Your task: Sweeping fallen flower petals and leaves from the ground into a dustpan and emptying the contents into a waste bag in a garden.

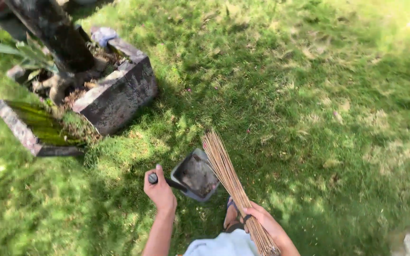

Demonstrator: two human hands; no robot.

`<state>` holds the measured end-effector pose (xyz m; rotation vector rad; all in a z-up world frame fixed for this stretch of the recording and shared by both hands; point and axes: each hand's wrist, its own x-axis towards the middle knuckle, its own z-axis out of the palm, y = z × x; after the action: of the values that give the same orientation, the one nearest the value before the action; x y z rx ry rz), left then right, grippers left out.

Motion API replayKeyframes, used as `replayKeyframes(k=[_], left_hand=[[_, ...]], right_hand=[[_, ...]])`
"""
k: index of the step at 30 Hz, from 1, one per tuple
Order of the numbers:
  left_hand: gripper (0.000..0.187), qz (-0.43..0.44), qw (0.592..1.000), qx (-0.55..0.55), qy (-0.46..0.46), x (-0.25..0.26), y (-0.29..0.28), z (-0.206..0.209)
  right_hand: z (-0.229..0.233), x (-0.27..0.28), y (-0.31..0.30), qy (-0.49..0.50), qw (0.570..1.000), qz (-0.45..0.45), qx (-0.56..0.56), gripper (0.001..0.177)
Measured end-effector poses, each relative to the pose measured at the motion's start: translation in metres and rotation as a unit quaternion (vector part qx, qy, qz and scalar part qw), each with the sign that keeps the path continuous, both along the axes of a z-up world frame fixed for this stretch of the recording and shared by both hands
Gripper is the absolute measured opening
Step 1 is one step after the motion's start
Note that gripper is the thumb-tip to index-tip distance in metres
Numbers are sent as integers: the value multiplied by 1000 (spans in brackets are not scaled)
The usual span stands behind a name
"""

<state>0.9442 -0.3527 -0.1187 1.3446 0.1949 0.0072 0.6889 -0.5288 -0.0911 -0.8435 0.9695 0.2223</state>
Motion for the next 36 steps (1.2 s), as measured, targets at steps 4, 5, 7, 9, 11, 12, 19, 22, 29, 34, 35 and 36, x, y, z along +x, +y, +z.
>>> replayKeyframes(k=[4,5,7,9,11,12,19,22,29,34,35,36], left_hand=[[32,50,999,9,2,36,-52,14],[33,55,998,-19,-10,45,-65,14],[30,95,995,-10,10,65,-87,23],[27,133,990,7,47,84,-102,24],[30,167,986,-25,-8,103,-119,21],[30,174,984,-23,-5,114,-127,21],[35,205,978,4,-32,219,-195,27],[33,210,977,14,21,285,-232,30],[33,132,990,24,-47,458,-323,13],[32,127,991,31,-31,559,-384,36],[34,122,990,51,-40,578,-396,39],[34,123,990,50,-41,601,-408,35]], right_hand=[[-12,48,-80,5,1000,5,-1,39],[-31,57,-104,-20,999,26,1,39],[-26,81,-143,-23,998,57,-5,47],[-13,108,-168,-9,996,86,-3,56],[5,141,-191,37,989,132,-64,58],[16,158,-199,39,987,139,-63,58],[0,292,-269,7,988,151,-42,42],[-31,358,-304,-20,987,156,-35,45],[-38,531,-368,0,993,109,-36,32],[16,627,-411,3,995,88,-41,36],[47,651,-416,72,993,75,-50,51],[33,667,-431,71,993,75,-51,51]])
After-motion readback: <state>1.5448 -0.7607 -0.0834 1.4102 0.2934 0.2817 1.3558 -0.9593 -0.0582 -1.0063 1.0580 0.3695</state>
